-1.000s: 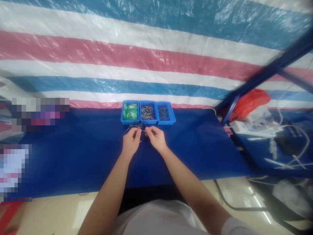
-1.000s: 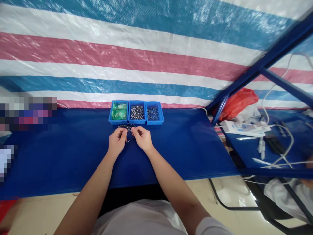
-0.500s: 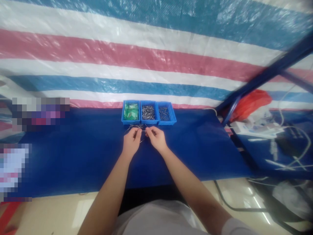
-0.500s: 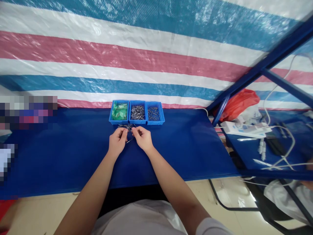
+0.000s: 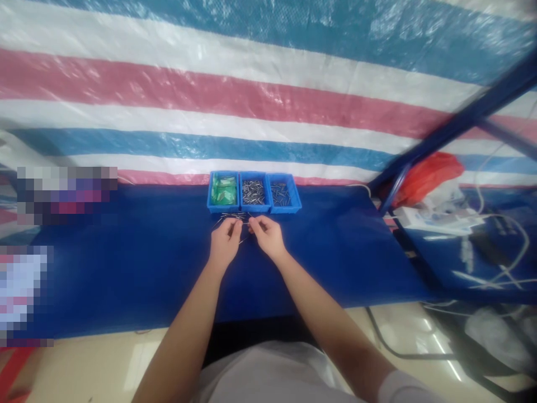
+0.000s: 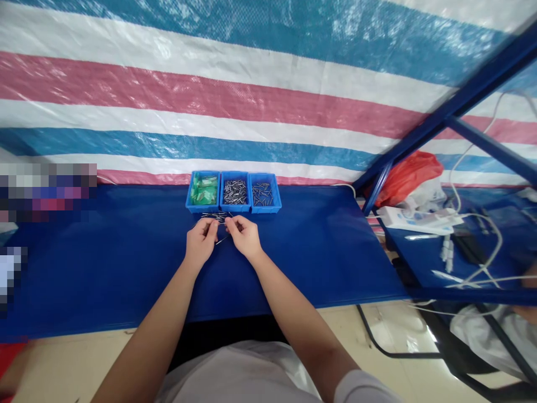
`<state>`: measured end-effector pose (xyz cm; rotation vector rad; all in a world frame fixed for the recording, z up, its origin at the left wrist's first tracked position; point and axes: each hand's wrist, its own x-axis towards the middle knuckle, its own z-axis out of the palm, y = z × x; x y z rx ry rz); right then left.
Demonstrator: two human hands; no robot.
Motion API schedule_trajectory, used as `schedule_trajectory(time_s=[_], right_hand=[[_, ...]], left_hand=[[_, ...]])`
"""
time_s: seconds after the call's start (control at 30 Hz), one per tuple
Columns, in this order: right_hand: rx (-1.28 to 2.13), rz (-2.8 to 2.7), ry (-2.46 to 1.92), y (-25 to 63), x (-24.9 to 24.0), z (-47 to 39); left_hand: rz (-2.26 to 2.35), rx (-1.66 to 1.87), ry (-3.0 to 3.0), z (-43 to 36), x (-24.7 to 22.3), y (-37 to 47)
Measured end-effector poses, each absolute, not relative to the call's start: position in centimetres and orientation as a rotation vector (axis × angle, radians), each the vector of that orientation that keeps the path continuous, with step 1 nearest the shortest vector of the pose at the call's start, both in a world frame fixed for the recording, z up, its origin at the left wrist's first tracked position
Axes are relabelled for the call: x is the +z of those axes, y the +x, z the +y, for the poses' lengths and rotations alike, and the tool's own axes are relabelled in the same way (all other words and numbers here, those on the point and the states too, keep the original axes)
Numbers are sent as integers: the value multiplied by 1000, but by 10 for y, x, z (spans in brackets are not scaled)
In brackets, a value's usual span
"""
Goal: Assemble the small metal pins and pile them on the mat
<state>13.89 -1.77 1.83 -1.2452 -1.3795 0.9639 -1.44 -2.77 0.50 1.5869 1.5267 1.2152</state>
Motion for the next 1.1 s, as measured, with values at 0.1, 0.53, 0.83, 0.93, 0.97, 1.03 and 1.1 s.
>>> schedule_trajectory(time_s=[0.1,0.53,0.83,0.93,0.97,1.03,1.1], right_hand=[[966,-1382,-1247,139,18,-18],[971,-1382,-1249,139,18,-17],[978,-1379,-1258,139,16,-16],[973,-1383,-1255,139,17,-17],[971,-1384,-1252,139,17,-17],[971,-1386,-1249,140,17,-17],[974,-1388,-1253,140,17,-17]], left_hand=[[1525,1215,1581,-27,5,-15],[1523,1210,1590,-27,5,-14],[1522,1211,1584,-26,4,-14],[1531,1204,1589,-27,5,-14],[1534,1204,1588,-27,5,-14],[1533,1202,1588,-27,6,-14],[1528,1202,1591,-28,7,-14]])
